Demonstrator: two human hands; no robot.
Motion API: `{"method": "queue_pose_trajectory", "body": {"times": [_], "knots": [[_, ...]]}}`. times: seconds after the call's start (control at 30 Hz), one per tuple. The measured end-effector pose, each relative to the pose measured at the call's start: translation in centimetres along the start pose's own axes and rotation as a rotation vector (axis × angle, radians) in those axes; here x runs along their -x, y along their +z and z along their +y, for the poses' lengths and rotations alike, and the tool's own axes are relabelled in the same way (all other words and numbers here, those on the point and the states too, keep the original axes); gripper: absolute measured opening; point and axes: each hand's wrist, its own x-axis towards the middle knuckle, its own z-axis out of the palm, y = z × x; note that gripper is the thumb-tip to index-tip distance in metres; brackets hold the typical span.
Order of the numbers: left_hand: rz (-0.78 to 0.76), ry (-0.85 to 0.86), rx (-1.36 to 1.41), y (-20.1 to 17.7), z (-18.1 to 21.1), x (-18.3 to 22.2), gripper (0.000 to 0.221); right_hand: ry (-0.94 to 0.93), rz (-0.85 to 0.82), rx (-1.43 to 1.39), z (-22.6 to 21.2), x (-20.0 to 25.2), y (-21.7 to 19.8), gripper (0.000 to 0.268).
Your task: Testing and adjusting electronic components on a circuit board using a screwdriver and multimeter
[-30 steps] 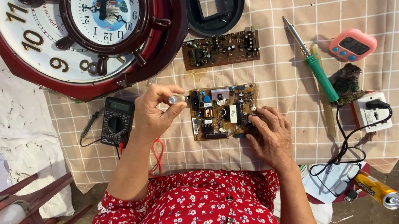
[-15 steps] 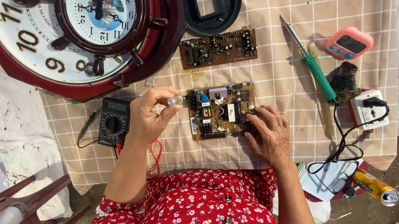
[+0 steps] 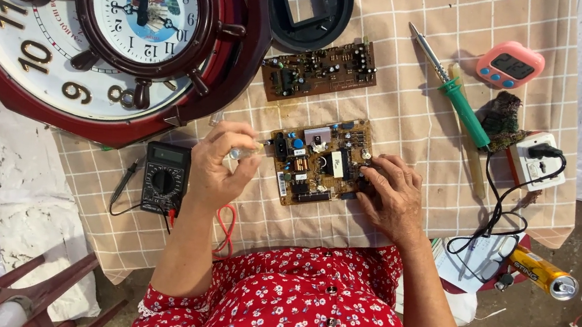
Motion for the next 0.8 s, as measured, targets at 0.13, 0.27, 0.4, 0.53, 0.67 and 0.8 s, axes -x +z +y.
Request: {"method": "queue_pose_trajectory", "body": {"times": [0.13,0.27,0.4,0.53,0.67,0.8], "knots": [[-0.063,-0.035,0.012,-0.6,1.7,-0.6,0.01,0.006,-0.004,-0.001,0.1,0.1,0.1,0.041],[-0.053,-0.081,-0.029,-0.5,0.9,0.0,0.016,0.009,-0.003,-0.006,0.1,0.1,0.1,0.041],[-0.023,-0.085,0.033,0.2,0.8,-0.2,0.031,0.024,-0.006,-0.006,0.0,0.1,0.2,0.041],[0.032,-0.123,0.0,0.5,0.5,-0.1,0.025,0.017,-0.005,-0.002,0.1,0.1,0.1,0.041],[-0.046,-0.022,-0.068,0.4,0.7,-0.6,0.017,0.027,-0.001,-0.005,0.1,0.1,0.1,0.039],[-0.024,-0.098,-0.039,0.2,-0.8,0.6,0.018,0.035,-0.001,-0.043,0.2,0.0,0.1,0.031]]}}
